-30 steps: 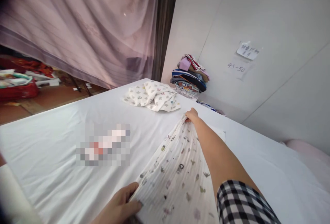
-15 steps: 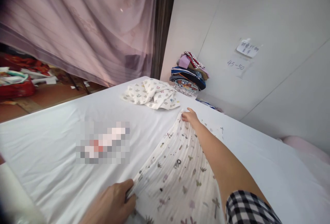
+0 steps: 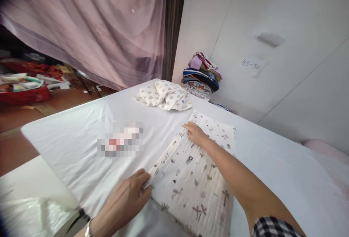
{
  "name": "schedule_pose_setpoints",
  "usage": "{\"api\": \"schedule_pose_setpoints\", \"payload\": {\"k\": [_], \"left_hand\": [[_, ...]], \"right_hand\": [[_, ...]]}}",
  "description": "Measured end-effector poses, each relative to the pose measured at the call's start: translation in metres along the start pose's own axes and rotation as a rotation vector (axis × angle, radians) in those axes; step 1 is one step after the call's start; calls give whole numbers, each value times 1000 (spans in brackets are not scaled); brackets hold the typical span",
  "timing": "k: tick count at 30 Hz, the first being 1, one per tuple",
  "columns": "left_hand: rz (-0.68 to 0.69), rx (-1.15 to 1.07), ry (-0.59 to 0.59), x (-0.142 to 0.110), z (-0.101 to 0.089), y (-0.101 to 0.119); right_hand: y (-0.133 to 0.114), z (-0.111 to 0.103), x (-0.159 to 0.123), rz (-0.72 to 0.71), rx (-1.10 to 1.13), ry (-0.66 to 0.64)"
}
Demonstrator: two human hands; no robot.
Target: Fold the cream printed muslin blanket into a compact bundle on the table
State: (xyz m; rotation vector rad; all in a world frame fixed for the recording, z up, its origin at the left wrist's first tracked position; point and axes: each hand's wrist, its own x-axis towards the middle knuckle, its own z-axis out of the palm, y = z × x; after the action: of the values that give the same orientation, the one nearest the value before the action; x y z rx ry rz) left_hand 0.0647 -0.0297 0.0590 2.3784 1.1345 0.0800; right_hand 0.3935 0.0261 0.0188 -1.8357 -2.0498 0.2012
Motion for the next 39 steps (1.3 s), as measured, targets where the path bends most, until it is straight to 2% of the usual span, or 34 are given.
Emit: {"api": "schedule_pose_setpoints", "payload": {"k": [3,6,13,17,24,28,31,34,36,39], "left_hand": [[40,-34,32,-4,0,1],[58,-47,57,-6,0,-1],[52,-34,57,-4,4,-6],[6,-25,13,-1,5,-8],[-42,55,-27,3,4,-6],[-63,34,-41,1,3,-8],[34,70,127,5,4,-2],[301,130,256,16,12,11],[426,167,238,25,22,18],[422,214,175,36,37,19]], "right_hand": [[-4,-5,10,-142,-99,-118],[-10,-11,15,-233,-195,-160],[-14,-27,20,-273,-308,-212],[-13,-25,25,-212,-292,-131],[-14,9,23,-2,-232,-69],[-18,11,11,80,-190,31],[-28,14,-7,118,-134,113],[-43,26,-23,211,-118,89],[-52,34,-28,257,-119,30],[-57,32,-30,299,-83,-39]]}}
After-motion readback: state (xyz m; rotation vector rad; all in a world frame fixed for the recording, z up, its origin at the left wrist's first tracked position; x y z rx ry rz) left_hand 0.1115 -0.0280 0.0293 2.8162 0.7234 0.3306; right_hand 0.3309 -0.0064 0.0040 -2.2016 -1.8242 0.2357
